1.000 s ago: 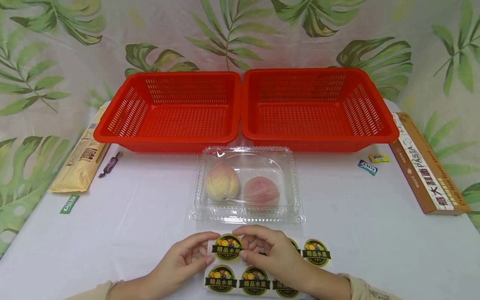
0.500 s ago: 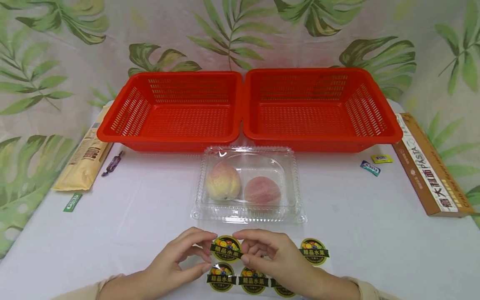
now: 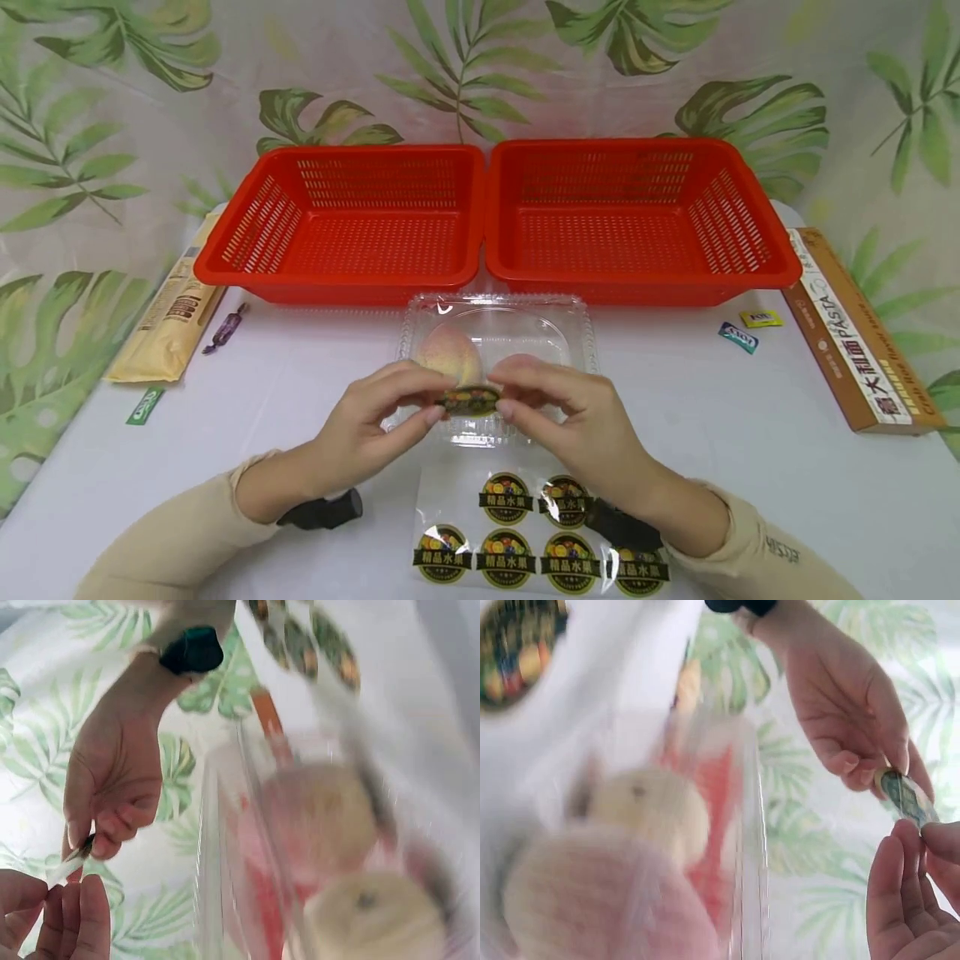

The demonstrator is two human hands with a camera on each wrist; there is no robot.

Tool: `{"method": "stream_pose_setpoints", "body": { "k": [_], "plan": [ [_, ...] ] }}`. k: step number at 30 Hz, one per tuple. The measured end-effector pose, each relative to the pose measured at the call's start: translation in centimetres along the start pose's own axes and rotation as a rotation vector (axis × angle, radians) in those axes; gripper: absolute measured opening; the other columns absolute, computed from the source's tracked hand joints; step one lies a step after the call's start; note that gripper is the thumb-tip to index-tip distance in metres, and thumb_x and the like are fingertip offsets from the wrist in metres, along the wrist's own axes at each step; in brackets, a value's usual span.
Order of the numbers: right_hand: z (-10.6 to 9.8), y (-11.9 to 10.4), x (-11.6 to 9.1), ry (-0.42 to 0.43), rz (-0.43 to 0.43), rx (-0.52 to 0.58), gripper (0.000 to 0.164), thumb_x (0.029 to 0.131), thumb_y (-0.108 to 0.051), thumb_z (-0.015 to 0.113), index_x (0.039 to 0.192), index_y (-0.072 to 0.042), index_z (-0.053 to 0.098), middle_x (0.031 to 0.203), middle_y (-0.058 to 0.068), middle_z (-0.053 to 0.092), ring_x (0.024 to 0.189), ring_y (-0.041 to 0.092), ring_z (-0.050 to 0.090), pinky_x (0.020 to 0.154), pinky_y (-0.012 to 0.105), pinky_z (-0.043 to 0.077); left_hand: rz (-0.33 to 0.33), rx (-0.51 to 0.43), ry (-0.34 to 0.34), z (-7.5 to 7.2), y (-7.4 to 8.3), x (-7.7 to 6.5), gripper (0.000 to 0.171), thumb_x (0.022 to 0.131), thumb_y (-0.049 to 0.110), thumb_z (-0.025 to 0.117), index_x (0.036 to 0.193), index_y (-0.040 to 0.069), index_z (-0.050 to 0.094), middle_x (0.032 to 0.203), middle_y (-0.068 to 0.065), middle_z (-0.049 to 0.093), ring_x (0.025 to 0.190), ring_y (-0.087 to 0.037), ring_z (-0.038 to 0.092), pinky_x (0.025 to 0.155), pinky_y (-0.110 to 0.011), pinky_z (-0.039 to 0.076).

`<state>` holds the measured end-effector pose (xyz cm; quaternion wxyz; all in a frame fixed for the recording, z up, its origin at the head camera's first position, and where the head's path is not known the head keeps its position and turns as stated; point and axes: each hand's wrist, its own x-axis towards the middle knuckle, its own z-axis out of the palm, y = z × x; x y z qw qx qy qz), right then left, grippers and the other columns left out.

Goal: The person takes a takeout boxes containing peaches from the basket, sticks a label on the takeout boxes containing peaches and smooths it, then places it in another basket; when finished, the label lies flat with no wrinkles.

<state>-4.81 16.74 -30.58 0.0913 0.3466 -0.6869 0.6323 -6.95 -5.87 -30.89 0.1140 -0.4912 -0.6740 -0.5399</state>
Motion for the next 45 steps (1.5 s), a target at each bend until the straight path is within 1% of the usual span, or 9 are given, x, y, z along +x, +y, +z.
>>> {"method": "stream_pose_setpoints", "body": {
  "k": [3,7,12,14,16,24,31,37,45],
  "plan": [
    [-0.9,0.4,1.4,0.044,0.03,-0.139,0.041,0.07,0.021,0.063,0.107,0.004,0.062,0.09,0.009,0.064,0.077,0.014,0.059,0.067,0.022,0.05,-0.017,0.061,0.017,-0.6,-1.4,1.7,0.029,0.084,-0.003,0.057,0.112,-0.002,0.054,0.099,-0.01,0.06,0.086,-0.013,0.058,0.073,-0.023,0.05],
    [-1.7,1.5,2.5,0.062,0.108,-0.297,0.041,0.073,0.015,0.064,0.11,-0.003,0.063,0.083,0.004,0.063,0.072,0.013,0.058,0.066,0.02,0.05,-0.12,0.092,-0.004,-1.0,-3.7,3.0,0.03,0.085,-0.002,0.058,0.114,0.003,0.056,0.1,-0.006,0.061,0.084,-0.009,0.057,0.071,-0.022,0.049],
    [-2.2,3.6,2.7,0.019,0.191,-0.399,0.039,0.079,0.002,0.065,0.116,-0.009,0.062,0.099,0.003,0.064,0.072,0.014,0.06,0.062,0.021,0.05,-0.261,0.121,-0.081,-1.1,-5.9,3.0,0.031,0.085,-0.002,0.058,0.115,0.006,0.057,0.097,-0.002,0.062,0.079,-0.006,0.056,0.069,-0.02,0.049],
    [-2.3,4.3,2.8,-0.006,0.211,-0.45,0.039,0.08,-0.002,0.065,0.118,-0.012,0.061,0.105,0.001,0.063,0.071,0.013,0.06,0.059,0.022,0.049,-0.29,0.148,-0.114,-1.0,-6.5,2.8,0.032,0.085,-0.002,0.058,0.116,0.008,0.057,0.096,0.0,0.062,0.077,-0.005,0.055,0.069,-0.019,0.048],
    [-2.4,4.7,2.7,-0.027,0.223,-0.508,0.041,0.08,-0.002,0.067,0.118,-0.013,0.061,0.1,-0.001,0.064,0.068,0.01,0.058,0.054,0.022,0.046,-0.307,0.177,-0.135,-0.9,-6.8,2.7,0.033,0.085,-0.001,0.058,0.116,0.009,0.057,0.094,0.001,0.062,0.075,-0.004,0.055,0.068,-0.018,0.047],
    [-2.1,5.3,2.9,-0.072,0.215,-0.641,0.045,0.076,0.0,0.07,0.119,-0.01,0.06,0.083,-0.003,0.056,0.067,0.009,0.047,0.056,0.027,0.044,-0.34,0.351,-0.161,-0.5,-7.0,2.8,0.033,0.083,0.002,0.06,0.115,0.011,0.059,0.078,0.004,0.061,0.066,-0.004,0.049,0.059,-0.016,0.042],
    [-1.9,5.2,2.9,-0.087,0.24,-0.692,0.047,0.076,-0.005,0.071,0.121,-0.009,0.058,0.082,-0.003,0.056,0.067,0.01,0.046,0.055,0.026,0.04,-0.406,0.35,-0.209,-0.7,-7.0,3.3,0.03,0.084,0.003,0.059,0.114,0.009,0.06,0.079,0.004,0.059,0.069,-0.006,0.05,0.062,-0.017,0.042],
    [-1.7,5.0,2.9,-0.104,0.266,-0.723,0.047,0.077,-0.007,0.07,0.122,-0.009,0.056,0.081,-0.002,0.055,0.066,0.012,0.045,0.054,0.025,0.038,-0.428,0.378,-0.263,-0.9,-7.1,3.6,0.031,0.085,0.007,0.06,0.115,0.009,0.059,0.076,0.005,0.057,0.067,-0.007,0.049,0.061,-0.019,0.042],
    [-1.7,5.1,2.8,-0.125,0.3,-0.73,0.047,0.08,-0.008,0.068,0.125,-0.008,0.054,0.082,-0.001,0.051,0.067,0.013,0.043,0.052,0.024,0.038,-0.417,0.436,-0.249,-0.6,-7.4,3.3,0.032,0.084,0.012,0.063,0.116,0.011,0.059,0.075,0.007,0.055,0.067,-0.005,0.048,0.059,-0.018,0.041]
  ]
}}
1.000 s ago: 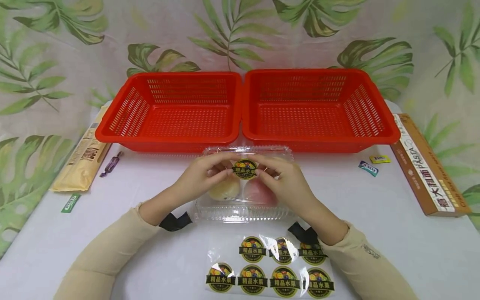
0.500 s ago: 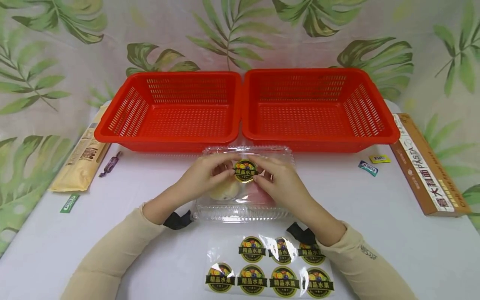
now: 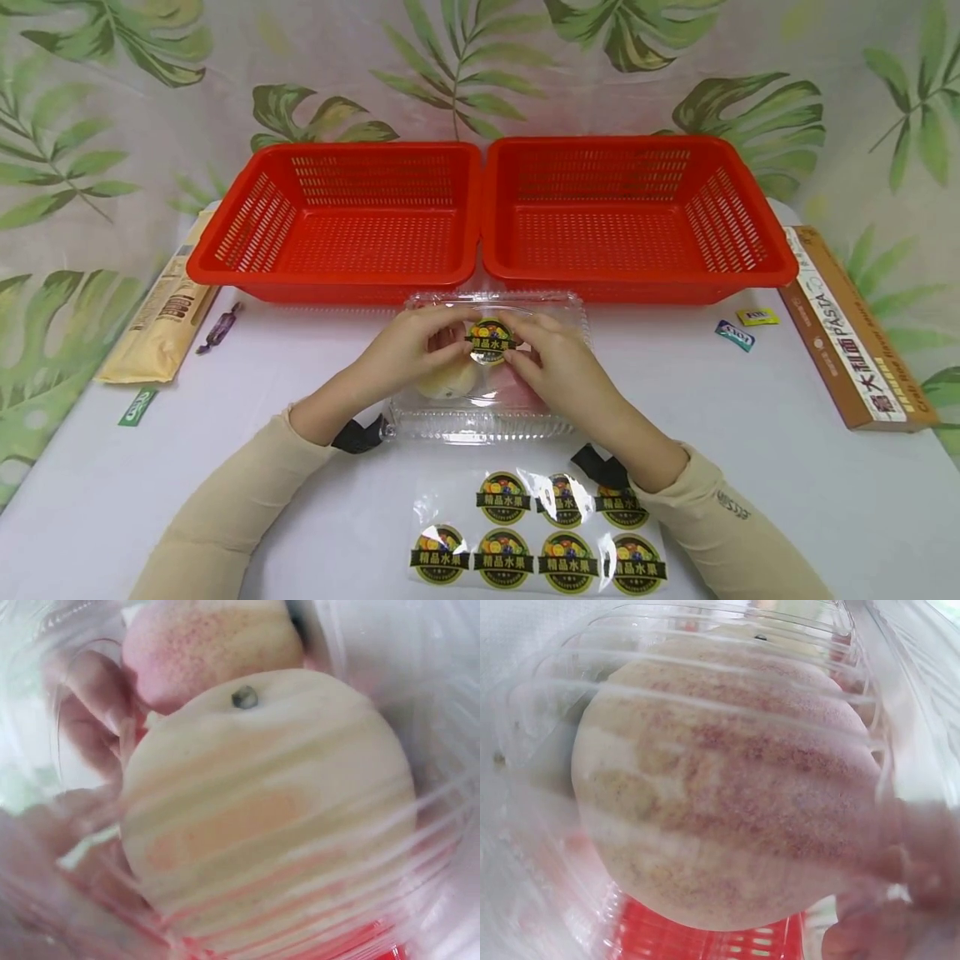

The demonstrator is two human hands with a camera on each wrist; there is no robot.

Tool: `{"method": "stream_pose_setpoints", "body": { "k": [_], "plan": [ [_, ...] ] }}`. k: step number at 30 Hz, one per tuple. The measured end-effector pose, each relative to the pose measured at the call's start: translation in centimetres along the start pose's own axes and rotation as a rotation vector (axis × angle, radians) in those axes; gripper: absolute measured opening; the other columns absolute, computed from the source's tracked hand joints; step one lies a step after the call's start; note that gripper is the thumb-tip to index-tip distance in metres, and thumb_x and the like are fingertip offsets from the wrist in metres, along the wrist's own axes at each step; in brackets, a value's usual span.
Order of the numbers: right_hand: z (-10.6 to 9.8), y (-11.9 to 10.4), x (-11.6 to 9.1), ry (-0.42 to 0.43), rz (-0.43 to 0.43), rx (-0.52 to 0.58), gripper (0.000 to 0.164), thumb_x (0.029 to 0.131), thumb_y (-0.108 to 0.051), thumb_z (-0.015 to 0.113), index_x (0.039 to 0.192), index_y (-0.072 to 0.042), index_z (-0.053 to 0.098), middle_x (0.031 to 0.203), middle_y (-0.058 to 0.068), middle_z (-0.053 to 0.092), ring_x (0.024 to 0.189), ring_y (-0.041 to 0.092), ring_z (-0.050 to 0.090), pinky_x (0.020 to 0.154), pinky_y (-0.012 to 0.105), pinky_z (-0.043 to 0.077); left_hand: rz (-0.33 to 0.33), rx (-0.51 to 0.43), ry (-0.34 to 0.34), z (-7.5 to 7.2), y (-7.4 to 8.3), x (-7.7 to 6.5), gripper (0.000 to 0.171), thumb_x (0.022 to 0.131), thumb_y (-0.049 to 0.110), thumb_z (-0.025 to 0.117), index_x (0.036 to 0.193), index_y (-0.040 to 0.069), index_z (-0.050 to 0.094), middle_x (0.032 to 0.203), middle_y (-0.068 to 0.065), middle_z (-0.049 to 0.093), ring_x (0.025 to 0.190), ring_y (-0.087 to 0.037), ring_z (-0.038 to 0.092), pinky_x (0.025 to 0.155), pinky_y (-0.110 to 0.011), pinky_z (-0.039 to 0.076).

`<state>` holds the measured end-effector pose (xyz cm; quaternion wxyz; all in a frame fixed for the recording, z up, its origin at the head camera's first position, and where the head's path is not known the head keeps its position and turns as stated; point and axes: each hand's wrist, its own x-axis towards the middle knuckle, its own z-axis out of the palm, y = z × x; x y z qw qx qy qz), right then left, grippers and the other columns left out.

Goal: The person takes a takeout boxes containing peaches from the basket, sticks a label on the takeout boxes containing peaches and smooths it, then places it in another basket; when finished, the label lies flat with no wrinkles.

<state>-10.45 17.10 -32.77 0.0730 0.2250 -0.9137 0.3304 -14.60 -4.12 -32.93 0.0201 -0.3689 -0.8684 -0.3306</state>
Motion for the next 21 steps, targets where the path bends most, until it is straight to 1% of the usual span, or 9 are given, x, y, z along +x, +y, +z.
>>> {"method": "stream_pose_setpoints", "body": {
  "k": [4,9,11,13,15,18,21],
  "plan": [
    [0.12,-0.01,0.03,-0.002,-0.016,-0.01,0.047,0.081,-0.008,0.067,0.125,-0.007,0.053,0.082,0.001,0.05,0.065,0.012,0.043,0.051,0.024,0.038,0.012,0.021,0.02,0.17,-0.03,-0.08,0.032,0.083,0.013,0.063,0.115,0.011,0.06,0.075,0.007,0.055,0.07,-0.006,0.048,0.064,-0.02,0.041],
    [0.15,-0.07,0.09,0.0,-0.047,-0.026,0.046,0.081,-0.008,0.066,0.125,-0.004,0.052,0.093,0.005,0.054,0.063,0.013,0.044,0.053,0.025,0.041,0.03,0.089,0.051,0.34,-0.01,-0.14,0.03,0.082,0.015,0.064,0.112,0.01,0.061,0.078,0.006,0.055,0.078,-0.01,0.049,0.079,-0.026,0.038],
    [0.14,-0.05,0.1,-0.004,-0.046,-0.028,0.046,0.082,-0.008,0.066,0.126,-0.004,0.052,0.094,0.005,0.054,0.063,0.013,0.044,0.053,0.025,0.041,0.031,0.113,0.066,0.4,-0.02,-0.17,0.029,0.082,0.016,0.065,0.11,0.01,0.061,0.079,0.006,0.056,0.081,-0.011,0.05,0.085,-0.029,0.036],
    [0.14,0.02,0.12,-0.011,-0.041,-0.026,0.046,0.082,-0.007,0.066,0.125,-0.004,0.052,0.094,0.005,0.054,0.063,0.013,0.043,0.053,0.025,0.04,0.031,0.124,0.079,0.48,-0.06,-0.19,0.027,0.082,0.016,0.065,0.108,0.011,0.062,0.08,0.007,0.057,0.083,-0.01,0.05,0.087,-0.031,0.035],
    [0.14,0.09,0.13,-0.015,-0.036,-0.022,0.046,0.081,-0.007,0.066,0.125,-0.005,0.053,0.093,0.004,0.053,0.063,0.013,0.043,0.053,0.025,0.04,0.034,0.111,0.097,0.52,-0.12,-0.2,0.025,0.082,0.014,0.064,0.107,0.011,0.063,0.079,0.007,0.058,0.081,-0.009,0.051,0.086,-0.032,0.035],
    [0.12,0.16,0.13,-0.024,-0.019,-0.015,0.045,0.081,-0.006,0.065,0.125,-0.005,0.053,0.092,0.004,0.053,0.064,0.013,0.042,0.053,0.026,0.039,0.04,0.072,0.125,0.56,-0.26,-0.17,0.022,0.082,0.011,0.061,0.104,0.011,0.065,0.079,0.007,0.061,0.075,-0.007,0.05,0.082,-0.03,0.036],
    [0.14,0.19,0.12,-0.029,-0.005,-0.008,0.045,0.082,-0.005,0.065,0.125,-0.005,0.053,0.096,0.004,0.054,0.066,0.014,0.042,0.054,0.026,0.038,0.034,0.032,0.141,0.55,-0.39,-0.13,0.02,0.083,0.008,0.06,0.101,0.01,0.067,0.082,0.005,0.063,0.069,-0.006,0.05,0.079,-0.027,0.036]
  ]
}}
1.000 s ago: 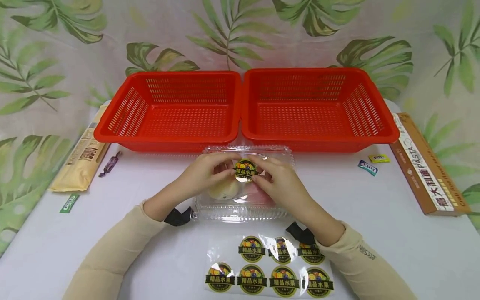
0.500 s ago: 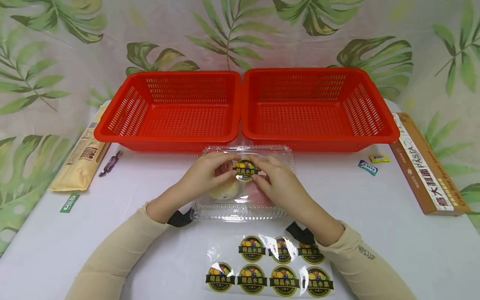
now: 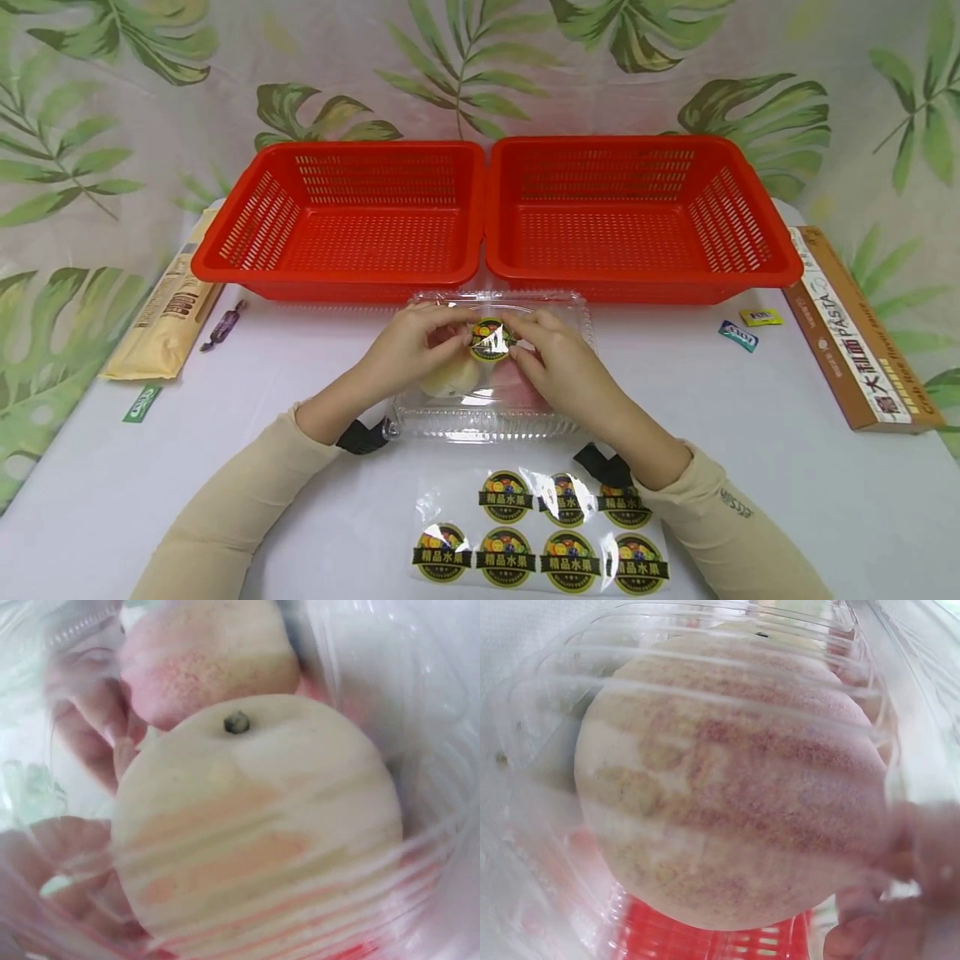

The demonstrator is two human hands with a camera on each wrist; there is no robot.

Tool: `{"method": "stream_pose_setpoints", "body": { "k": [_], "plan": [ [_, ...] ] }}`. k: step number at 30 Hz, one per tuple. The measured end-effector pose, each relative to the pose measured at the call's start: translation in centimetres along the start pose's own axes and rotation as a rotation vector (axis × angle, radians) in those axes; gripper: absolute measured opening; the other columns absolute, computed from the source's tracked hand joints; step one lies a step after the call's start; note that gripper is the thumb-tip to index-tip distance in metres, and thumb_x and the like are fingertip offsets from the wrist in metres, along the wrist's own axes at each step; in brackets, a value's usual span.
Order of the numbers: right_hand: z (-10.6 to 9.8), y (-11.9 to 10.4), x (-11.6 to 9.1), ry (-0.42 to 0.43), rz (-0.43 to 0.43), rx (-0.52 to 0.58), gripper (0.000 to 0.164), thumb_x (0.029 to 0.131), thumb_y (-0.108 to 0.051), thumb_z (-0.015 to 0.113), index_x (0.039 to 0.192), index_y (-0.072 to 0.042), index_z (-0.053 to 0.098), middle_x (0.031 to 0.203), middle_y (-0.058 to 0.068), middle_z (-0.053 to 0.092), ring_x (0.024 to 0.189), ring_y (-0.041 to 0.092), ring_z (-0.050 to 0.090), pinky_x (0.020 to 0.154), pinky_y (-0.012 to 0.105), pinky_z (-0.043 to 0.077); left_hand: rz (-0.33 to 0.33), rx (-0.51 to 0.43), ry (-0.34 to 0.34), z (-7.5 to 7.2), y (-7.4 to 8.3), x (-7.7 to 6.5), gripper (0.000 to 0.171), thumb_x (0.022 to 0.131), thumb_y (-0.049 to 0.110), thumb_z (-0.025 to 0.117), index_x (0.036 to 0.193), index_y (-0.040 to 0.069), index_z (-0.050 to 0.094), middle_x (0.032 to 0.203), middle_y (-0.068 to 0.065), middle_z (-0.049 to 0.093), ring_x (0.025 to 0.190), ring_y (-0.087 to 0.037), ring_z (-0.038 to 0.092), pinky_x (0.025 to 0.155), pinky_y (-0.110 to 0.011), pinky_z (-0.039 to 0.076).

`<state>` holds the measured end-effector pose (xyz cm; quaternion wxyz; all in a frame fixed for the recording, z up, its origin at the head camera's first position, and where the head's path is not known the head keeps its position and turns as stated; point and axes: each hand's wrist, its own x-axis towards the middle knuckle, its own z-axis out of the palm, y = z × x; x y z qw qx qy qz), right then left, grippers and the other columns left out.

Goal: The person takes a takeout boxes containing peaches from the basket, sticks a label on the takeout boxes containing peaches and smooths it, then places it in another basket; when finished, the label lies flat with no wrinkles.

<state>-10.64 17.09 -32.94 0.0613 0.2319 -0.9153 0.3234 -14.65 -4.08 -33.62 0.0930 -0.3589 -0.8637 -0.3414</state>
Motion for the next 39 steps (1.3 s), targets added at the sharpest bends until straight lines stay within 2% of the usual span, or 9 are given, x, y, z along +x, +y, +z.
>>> {"method": "stream_pose_setpoints", "body": {
  "k": [7,10,14,17,21,26,31,34,39],
  "plan": [
    [-0.01,-0.01,0.05,-0.004,-0.003,-0.003,0.043,0.082,-0.004,0.064,0.124,-0.004,0.054,0.094,0.003,0.053,0.065,0.014,0.041,0.053,0.025,0.036,-0.013,0.01,0.012,-0.02,0.13,-0.01,0.021,0.082,0.007,0.059,0.102,0.009,0.066,0.08,0.005,0.063,0.064,-0.005,0.049,0.082,-0.03,0.036],
    [-0.12,-0.02,0.06,-0.007,0.004,0.011,0.042,0.083,-0.005,0.063,0.124,-0.006,0.054,0.092,0.001,0.052,0.065,0.013,0.041,0.052,0.025,0.036,-0.027,-0.035,0.013,-0.03,0.16,-0.08,0.022,0.083,0.008,0.06,0.104,0.011,0.066,0.077,0.008,0.062,0.062,-0.002,0.049,0.081,-0.029,0.035],
    [-0.31,0.1,0.05,0.015,-0.001,0.058,0.041,0.083,-0.004,0.063,0.123,-0.009,0.056,0.093,0.0,0.054,0.07,0.012,0.043,0.051,0.024,0.036,-0.049,-0.245,-0.001,-0.01,-0.11,-0.17,0.022,0.084,0.007,0.061,0.106,0.011,0.066,0.083,0.005,0.064,0.063,-0.002,0.053,0.071,-0.022,0.043],
    [-0.37,0.35,0.11,0.058,-0.022,0.116,0.039,0.081,-0.001,0.064,0.119,-0.008,0.059,0.092,-0.001,0.057,0.073,0.012,0.045,0.055,0.024,0.038,-0.07,-0.413,-0.009,-0.06,-0.28,-0.22,0.022,0.085,0.007,0.062,0.106,0.008,0.065,0.086,0.002,0.064,0.063,-0.006,0.053,0.056,-0.022,0.046],
    [-0.37,0.61,0.17,0.107,-0.024,0.21,0.035,0.081,0.001,0.063,0.115,-0.006,0.062,0.09,0.0,0.06,0.071,0.011,0.046,0.058,0.023,0.039,-0.099,-0.491,-0.004,-0.09,-0.27,-0.26,0.022,0.084,0.008,0.063,0.106,0.008,0.065,0.082,0.002,0.063,0.062,-0.009,0.052,0.054,-0.023,0.044],
    [-0.22,0.67,0.13,0.124,-0.025,0.231,0.033,0.082,0.002,0.063,0.114,-0.005,0.062,0.1,0.004,0.062,0.073,0.011,0.047,0.06,0.021,0.041,-0.087,-0.355,-0.002,0.15,-0.21,-0.2,0.023,0.083,0.007,0.064,0.106,0.009,0.065,0.08,0.003,0.064,0.064,-0.004,0.056,0.062,-0.021,0.046],
    [-0.16,0.41,0.12,0.105,-0.021,0.136,0.036,0.081,0.002,0.062,0.116,-0.007,0.061,0.103,0.003,0.061,0.076,0.012,0.047,0.062,0.024,0.041,-0.066,-0.149,0.0,0.15,0.02,-0.17,0.024,0.083,0.013,0.065,0.107,0.014,0.066,0.079,0.01,0.064,0.065,0.002,0.052,0.08,-0.028,0.035],
    [-0.24,0.14,0.12,0.087,-0.015,0.087,0.037,0.081,0.001,0.062,0.118,-0.007,0.06,0.103,0.004,0.061,0.075,0.014,0.046,0.061,0.028,0.041,-0.055,-0.08,0.0,0.08,0.14,-0.16,0.024,0.083,0.014,0.064,0.107,0.015,0.066,0.081,0.011,0.064,0.066,0.002,0.051,0.084,-0.033,0.031],
    [-0.21,-0.07,0.13,0.042,0.003,0.035,0.039,0.082,-0.002,0.062,0.12,-0.008,0.058,0.095,0.003,0.058,0.075,0.014,0.047,0.057,0.028,0.039,-0.046,-0.012,-0.007,-0.09,0.39,-0.14,0.024,0.081,0.01,0.064,0.105,0.014,0.066,0.089,0.006,0.064,0.075,-0.004,0.052,0.087,-0.033,0.033]
  ]
}}
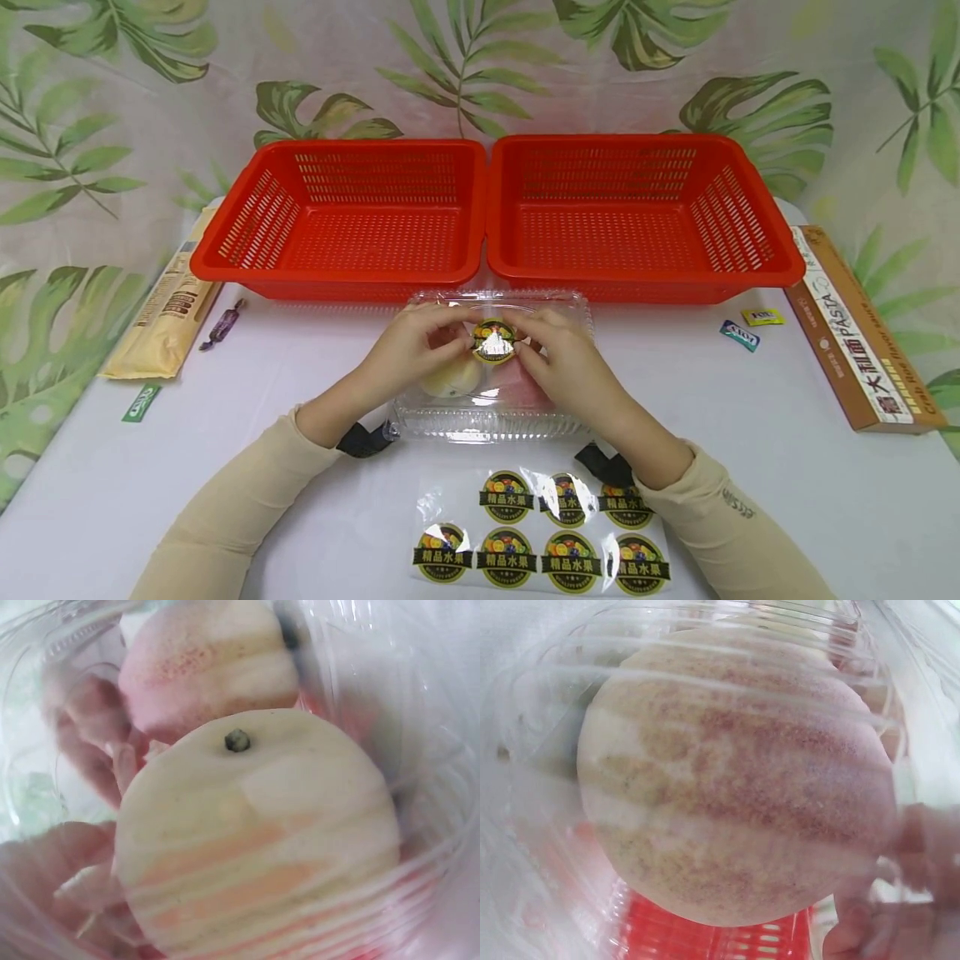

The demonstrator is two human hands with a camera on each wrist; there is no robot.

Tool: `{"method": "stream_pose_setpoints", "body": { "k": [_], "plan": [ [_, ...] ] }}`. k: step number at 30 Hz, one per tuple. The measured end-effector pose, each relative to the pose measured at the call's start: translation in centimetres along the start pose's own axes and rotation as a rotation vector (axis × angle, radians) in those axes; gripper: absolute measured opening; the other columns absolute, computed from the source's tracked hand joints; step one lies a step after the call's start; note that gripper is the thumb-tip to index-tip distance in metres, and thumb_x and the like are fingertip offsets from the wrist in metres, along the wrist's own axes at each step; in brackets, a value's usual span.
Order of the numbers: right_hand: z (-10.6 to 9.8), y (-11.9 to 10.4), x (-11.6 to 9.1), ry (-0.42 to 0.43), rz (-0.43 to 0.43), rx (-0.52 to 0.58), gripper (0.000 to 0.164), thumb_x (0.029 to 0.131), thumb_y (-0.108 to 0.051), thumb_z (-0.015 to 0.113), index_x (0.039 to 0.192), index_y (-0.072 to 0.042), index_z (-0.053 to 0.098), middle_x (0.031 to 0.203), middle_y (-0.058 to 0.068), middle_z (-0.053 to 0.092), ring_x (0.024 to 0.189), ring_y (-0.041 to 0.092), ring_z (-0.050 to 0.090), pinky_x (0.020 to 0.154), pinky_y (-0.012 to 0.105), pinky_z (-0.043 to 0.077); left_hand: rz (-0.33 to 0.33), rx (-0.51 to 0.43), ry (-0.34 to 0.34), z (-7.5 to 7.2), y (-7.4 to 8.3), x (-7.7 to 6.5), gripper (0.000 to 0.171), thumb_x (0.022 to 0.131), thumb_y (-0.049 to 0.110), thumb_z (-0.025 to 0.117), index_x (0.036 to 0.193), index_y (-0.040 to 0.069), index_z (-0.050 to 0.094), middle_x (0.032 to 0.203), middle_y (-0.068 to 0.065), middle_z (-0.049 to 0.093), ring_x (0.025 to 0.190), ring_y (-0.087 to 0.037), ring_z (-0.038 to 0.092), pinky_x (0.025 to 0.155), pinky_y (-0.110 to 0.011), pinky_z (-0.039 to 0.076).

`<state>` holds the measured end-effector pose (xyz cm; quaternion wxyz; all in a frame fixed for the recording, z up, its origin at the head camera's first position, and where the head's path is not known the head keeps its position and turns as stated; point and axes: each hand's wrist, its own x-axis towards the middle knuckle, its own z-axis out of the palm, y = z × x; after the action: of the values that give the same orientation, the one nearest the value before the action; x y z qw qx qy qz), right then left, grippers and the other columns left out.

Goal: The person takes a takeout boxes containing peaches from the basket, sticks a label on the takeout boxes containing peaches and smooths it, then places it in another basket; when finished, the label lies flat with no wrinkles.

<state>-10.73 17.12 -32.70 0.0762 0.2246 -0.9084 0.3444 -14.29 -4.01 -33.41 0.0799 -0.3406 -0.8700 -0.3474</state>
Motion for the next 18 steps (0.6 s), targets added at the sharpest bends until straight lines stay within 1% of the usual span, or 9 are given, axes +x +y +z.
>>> {"method": "stream_pose_setpoints", "body": {
  "k": [3,5,7,9,12,15,18],
  "plan": [
    [0.09,-0.01,0.03,-0.014,0.0,-0.027,0.039,0.082,-0.002,0.063,0.12,-0.007,0.058,0.092,0.003,0.056,0.074,0.014,0.048,0.056,0.027,0.039,0.0,0.048,-0.018,-0.05,0.12,-0.02,0.024,0.08,0.011,0.065,0.104,0.014,0.066,0.086,0.006,0.063,0.079,-0.007,0.051,0.088,-0.034,0.033],
    [0.16,-0.02,0.03,-0.014,-0.007,-0.032,0.037,0.081,-0.002,0.064,0.118,-0.004,0.059,0.092,0.004,0.056,0.073,0.014,0.048,0.056,0.026,0.04,-0.001,0.08,-0.032,-0.05,0.16,-0.03,0.025,0.08,0.013,0.065,0.104,0.014,0.066,0.084,0.006,0.061,0.08,-0.008,0.051,0.09,-0.036,0.033],
    [0.22,-0.02,0.03,-0.007,-0.017,-0.037,0.036,0.081,-0.001,0.064,0.116,-0.001,0.06,0.093,0.005,0.057,0.071,0.014,0.048,0.056,0.026,0.041,-0.005,0.112,-0.045,-0.04,0.18,-0.03,0.024,0.08,0.016,0.066,0.104,0.015,0.066,0.085,0.006,0.061,0.085,-0.009,0.052,0.092,-0.038,0.032],
    [0.28,0.01,0.03,-0.008,-0.026,-0.039,0.034,0.08,-0.002,0.065,0.115,0.0,0.06,0.094,0.006,0.056,0.071,0.014,0.048,0.056,0.027,0.042,-0.017,0.137,-0.052,-0.06,0.21,-0.08,0.024,0.08,0.018,0.066,0.104,0.017,0.066,0.092,0.005,0.061,0.09,-0.011,0.052,0.093,-0.039,0.03],
    [0.35,0.09,0.06,-0.024,-0.03,-0.055,0.034,0.081,-0.007,0.066,0.115,0.0,0.06,0.097,0.007,0.055,0.07,0.014,0.047,0.056,0.027,0.043,-0.036,0.161,-0.056,-0.16,0.24,-0.14,0.023,0.08,0.022,0.066,0.103,0.019,0.067,0.099,0.005,0.061,0.095,-0.012,0.05,0.094,-0.039,0.026],
    [0.37,0.05,0.07,-0.045,-0.021,-0.073,0.037,0.082,-0.013,0.066,0.116,-0.002,0.059,0.1,0.008,0.054,0.071,0.015,0.047,0.058,0.027,0.044,-0.046,0.166,-0.063,-0.28,0.19,-0.17,0.023,0.081,0.025,0.066,0.103,0.021,0.067,0.1,0.005,0.061,0.095,-0.012,0.049,0.092,-0.039,0.022],
    [0.37,-0.03,0.06,-0.054,-0.005,-0.09,0.04,0.082,-0.017,0.067,0.117,-0.002,0.059,0.1,0.009,0.053,0.071,0.016,0.046,0.059,0.029,0.043,-0.045,0.172,-0.078,-0.32,0.07,-0.15,0.026,0.082,0.027,0.065,0.107,0.023,0.066,0.103,0.006,0.06,0.098,-0.012,0.049,0.094,-0.039,0.02]
  ]
}}
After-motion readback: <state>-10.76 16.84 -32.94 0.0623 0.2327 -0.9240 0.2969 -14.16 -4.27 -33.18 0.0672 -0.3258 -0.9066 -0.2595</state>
